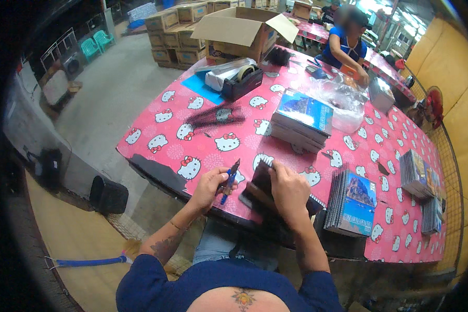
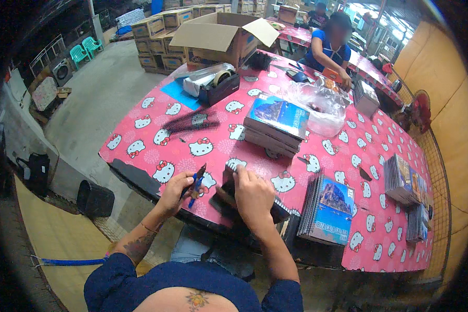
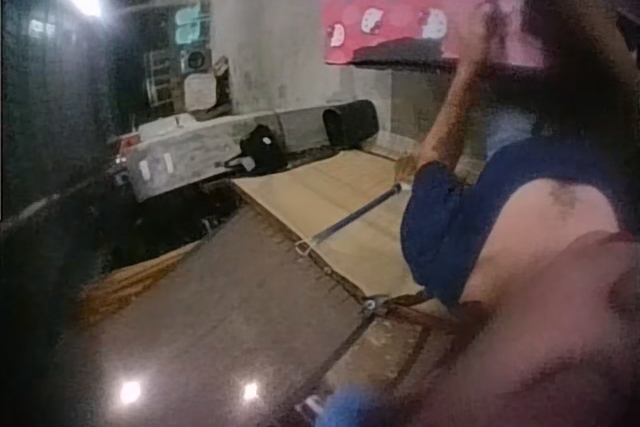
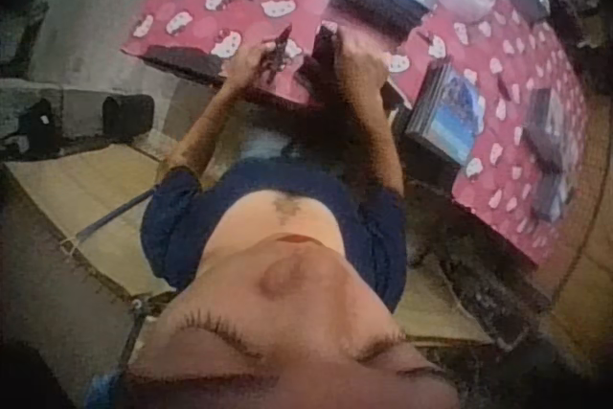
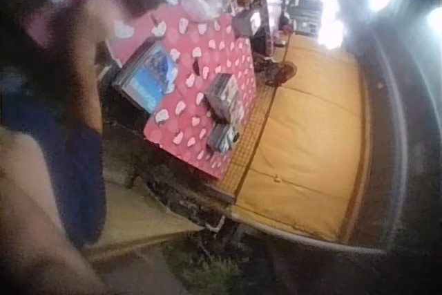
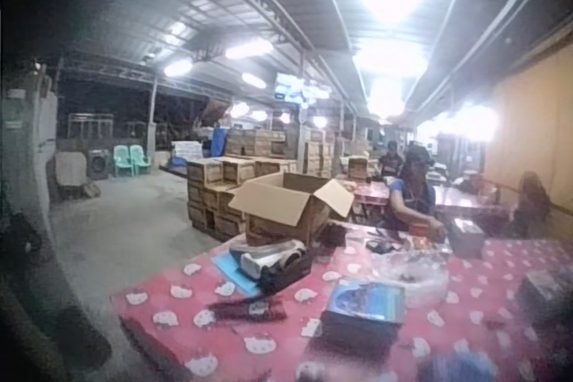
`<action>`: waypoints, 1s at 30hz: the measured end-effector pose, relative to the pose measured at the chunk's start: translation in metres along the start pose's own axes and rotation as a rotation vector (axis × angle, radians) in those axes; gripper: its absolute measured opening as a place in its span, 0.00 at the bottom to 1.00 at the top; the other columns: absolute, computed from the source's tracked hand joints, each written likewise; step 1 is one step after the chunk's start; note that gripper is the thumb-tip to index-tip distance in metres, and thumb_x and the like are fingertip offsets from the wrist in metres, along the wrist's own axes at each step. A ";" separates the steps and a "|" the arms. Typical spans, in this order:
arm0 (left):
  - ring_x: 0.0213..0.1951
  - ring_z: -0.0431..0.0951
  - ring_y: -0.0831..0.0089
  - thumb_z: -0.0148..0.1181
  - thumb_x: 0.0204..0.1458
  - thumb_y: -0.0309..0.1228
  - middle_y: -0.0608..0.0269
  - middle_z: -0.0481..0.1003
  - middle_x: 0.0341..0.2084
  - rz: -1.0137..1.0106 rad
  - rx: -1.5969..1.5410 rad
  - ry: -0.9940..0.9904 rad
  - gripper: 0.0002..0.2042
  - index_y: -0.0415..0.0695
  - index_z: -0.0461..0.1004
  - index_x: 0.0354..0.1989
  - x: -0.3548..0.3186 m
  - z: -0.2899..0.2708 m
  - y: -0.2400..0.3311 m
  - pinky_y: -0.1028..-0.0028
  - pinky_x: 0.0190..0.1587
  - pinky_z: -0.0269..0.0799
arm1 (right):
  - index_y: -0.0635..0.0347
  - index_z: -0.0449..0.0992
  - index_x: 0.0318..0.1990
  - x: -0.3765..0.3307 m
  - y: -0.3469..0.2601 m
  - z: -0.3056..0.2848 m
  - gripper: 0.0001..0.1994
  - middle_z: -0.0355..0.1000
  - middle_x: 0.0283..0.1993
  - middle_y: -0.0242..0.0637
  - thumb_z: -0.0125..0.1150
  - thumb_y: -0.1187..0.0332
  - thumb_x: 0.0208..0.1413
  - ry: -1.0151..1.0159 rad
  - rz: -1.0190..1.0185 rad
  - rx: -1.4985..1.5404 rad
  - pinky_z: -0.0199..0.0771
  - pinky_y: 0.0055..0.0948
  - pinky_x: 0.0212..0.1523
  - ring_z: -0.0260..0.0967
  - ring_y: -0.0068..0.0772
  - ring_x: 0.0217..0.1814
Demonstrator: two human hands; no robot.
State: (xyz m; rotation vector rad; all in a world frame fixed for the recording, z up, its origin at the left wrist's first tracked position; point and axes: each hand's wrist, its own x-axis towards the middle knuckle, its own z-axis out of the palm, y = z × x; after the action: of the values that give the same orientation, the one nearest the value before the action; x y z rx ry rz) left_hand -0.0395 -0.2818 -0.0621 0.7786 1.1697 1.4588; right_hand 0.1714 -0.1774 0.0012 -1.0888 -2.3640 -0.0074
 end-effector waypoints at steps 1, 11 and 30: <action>0.42 0.81 0.68 0.48 0.66 0.35 0.52 0.78 0.42 -0.023 -0.061 -0.028 0.17 0.34 0.70 0.55 -0.005 0.008 0.008 0.69 0.44 0.80 | 0.52 0.79 0.47 -0.006 0.000 -0.001 0.12 0.79 0.37 0.38 0.63 0.62 0.56 0.033 -0.040 0.037 0.74 0.38 0.36 0.77 0.42 0.34; 0.42 0.83 0.53 0.45 0.67 0.39 0.40 0.77 0.44 -0.267 -0.266 -0.189 0.20 0.31 0.69 0.51 -0.023 0.039 0.035 0.60 0.41 0.83 | 0.52 0.77 0.38 -0.008 -0.015 -0.008 0.07 0.76 0.35 0.32 0.64 0.64 0.54 0.164 -0.058 0.087 0.70 0.36 0.37 0.76 0.37 0.35; 0.35 0.77 0.62 0.60 0.53 0.28 0.53 0.76 0.33 0.373 0.830 -0.261 0.19 0.46 0.78 0.55 0.017 -0.005 0.053 0.68 0.41 0.73 | 0.49 0.76 0.49 -0.035 0.021 -0.035 0.16 0.77 0.36 0.33 0.66 0.64 0.52 0.065 -0.094 -0.059 0.71 0.36 0.35 0.76 0.37 0.36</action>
State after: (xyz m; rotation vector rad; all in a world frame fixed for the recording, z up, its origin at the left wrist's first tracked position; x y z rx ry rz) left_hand -0.0655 -0.2645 -0.0161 1.7759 1.4792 1.0712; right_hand 0.2216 -0.1956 0.0101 -0.9878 -2.3674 -0.1452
